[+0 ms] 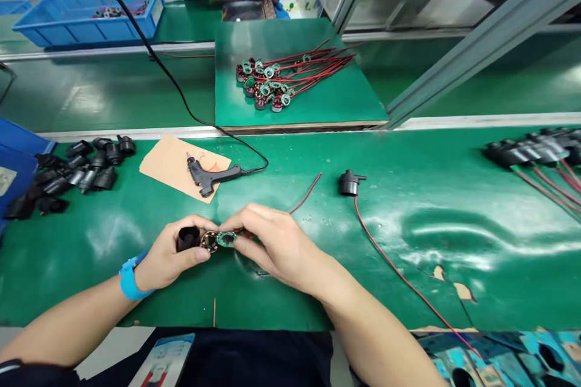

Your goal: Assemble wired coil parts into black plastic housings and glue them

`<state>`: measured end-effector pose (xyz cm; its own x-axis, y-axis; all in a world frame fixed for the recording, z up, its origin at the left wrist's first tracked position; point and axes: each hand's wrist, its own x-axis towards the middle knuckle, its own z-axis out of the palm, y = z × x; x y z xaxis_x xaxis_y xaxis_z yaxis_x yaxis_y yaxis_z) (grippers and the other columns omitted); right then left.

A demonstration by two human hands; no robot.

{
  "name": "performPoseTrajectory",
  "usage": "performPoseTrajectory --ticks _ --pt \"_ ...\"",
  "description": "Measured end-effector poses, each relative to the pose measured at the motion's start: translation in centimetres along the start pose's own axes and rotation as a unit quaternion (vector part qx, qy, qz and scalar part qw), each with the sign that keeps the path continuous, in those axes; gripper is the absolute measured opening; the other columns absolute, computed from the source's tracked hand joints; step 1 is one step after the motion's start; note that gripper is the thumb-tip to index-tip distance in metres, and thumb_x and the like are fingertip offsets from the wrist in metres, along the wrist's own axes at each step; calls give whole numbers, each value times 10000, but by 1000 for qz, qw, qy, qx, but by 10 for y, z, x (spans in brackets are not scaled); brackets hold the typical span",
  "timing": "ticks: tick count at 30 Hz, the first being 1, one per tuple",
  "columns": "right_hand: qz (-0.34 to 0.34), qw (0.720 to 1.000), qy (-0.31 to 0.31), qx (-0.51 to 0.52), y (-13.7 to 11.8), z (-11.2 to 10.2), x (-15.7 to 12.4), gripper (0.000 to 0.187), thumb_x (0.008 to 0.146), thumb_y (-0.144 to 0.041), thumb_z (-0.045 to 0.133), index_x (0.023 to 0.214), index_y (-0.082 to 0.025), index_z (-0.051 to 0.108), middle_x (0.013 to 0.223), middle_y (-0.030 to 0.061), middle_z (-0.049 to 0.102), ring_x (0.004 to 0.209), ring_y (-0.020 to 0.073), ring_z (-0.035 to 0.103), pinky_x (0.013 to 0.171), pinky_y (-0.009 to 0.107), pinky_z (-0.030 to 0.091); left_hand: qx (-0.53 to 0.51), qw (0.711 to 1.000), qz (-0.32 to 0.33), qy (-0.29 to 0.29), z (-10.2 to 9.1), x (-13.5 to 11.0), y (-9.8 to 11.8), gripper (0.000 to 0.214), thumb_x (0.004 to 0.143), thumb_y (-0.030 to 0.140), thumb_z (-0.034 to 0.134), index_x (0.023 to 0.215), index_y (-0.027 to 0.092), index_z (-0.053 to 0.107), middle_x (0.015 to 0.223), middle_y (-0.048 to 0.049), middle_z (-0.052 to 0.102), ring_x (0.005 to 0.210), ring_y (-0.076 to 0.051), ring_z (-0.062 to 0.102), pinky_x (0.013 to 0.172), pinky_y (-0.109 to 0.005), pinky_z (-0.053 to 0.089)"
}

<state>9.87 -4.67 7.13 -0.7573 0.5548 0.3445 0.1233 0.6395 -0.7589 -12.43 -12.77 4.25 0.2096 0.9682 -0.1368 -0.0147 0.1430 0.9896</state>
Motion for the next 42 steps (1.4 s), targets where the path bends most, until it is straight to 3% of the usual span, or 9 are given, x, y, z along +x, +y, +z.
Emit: performPoseTrajectory --ticks 6,10,15,18,20,24,33,37,42 --pt "142 981 2 130 -4 10 5 257 888 -295 751 1129 -210 722 790 -22 560 645 88 506 557 208 404 31 999 22 -9 1 0 -1 333 843 375 782 1089 169 693 828 -9 645 724 -129 560 686 -250 452" --pt "138 974 -26 178 0 17 4 314 799 -336 837 1088 -238 763 762 -28 517 644 91 468 520 201 355 27 999 20 -25 2 -1 -2 348 856 433 756 1036 158 643 829 -13 616 721 -134 550 666 -255 448" --pt "143 980 47 131 1 9 2 261 806 -309 829 1055 -246 783 692 -39 491 563 80 425 502 218 333 114 987 105 -48 2 -5 -4 465 950 429 620 1287 216 380 924 -26 610 790 -164 586 706 -296 484" --pt "188 969 95 128 2 5 2 276 792 -321 830 1057 -256 790 714 -29 496 530 77 396 452 221 289 234 963 136 -16 2 -6 -4 294 1018 312 477 1278 210 387 1063 -84 620 930 -191 610 829 -357 500" --pt "199 965 102 138 4 4 3 279 783 -321 834 1053 -264 795 723 -28 495 521 73 381 441 218 276 254 959 125 10 1 -5 -5 346 992 286 567 1278 219 385 1096 -86 646 983 -198 644 869 -362 509" --pt "184 967 79 157 7 7 2 299 766 -306 854 1059 -276 801 705 -35 477 549 78 389 467 217 292 199 977 81 4 -4 0 -5 424 877 328 765 1168 227 473 1084 -64 684 1001 -204 685 847 -330 540" --pt "180 962 -32 205 9 15 3 351 822 -505 785 1065 -252 794 747 -7 530 633 104 469 515 224 354 181 975 98 -84 -10 8 0 329 865 254 740 1172 202 634 1116 -86 629 979 -200 623 852 -349 538" --pt "172 964 -59 195 10 18 3 262 830 -399 806 1040 -242 792 751 -19 504 655 98 463 535 217 354 150 986 50 -53 -6 7 -3 392 784 314 837 1054 195 580 992 -46 681 858 -181 659 750 -310 549" --pt "178 962 -81 193 10 7 3 412 868 -257 758 1267 -257 660 842 -22 540 681 94 484 561 204 398 173 980 80 -52 -8 5 -6 325 811 310 824 1080 205 674 1167 -90 649 1045 -219 665 893 -359 565"
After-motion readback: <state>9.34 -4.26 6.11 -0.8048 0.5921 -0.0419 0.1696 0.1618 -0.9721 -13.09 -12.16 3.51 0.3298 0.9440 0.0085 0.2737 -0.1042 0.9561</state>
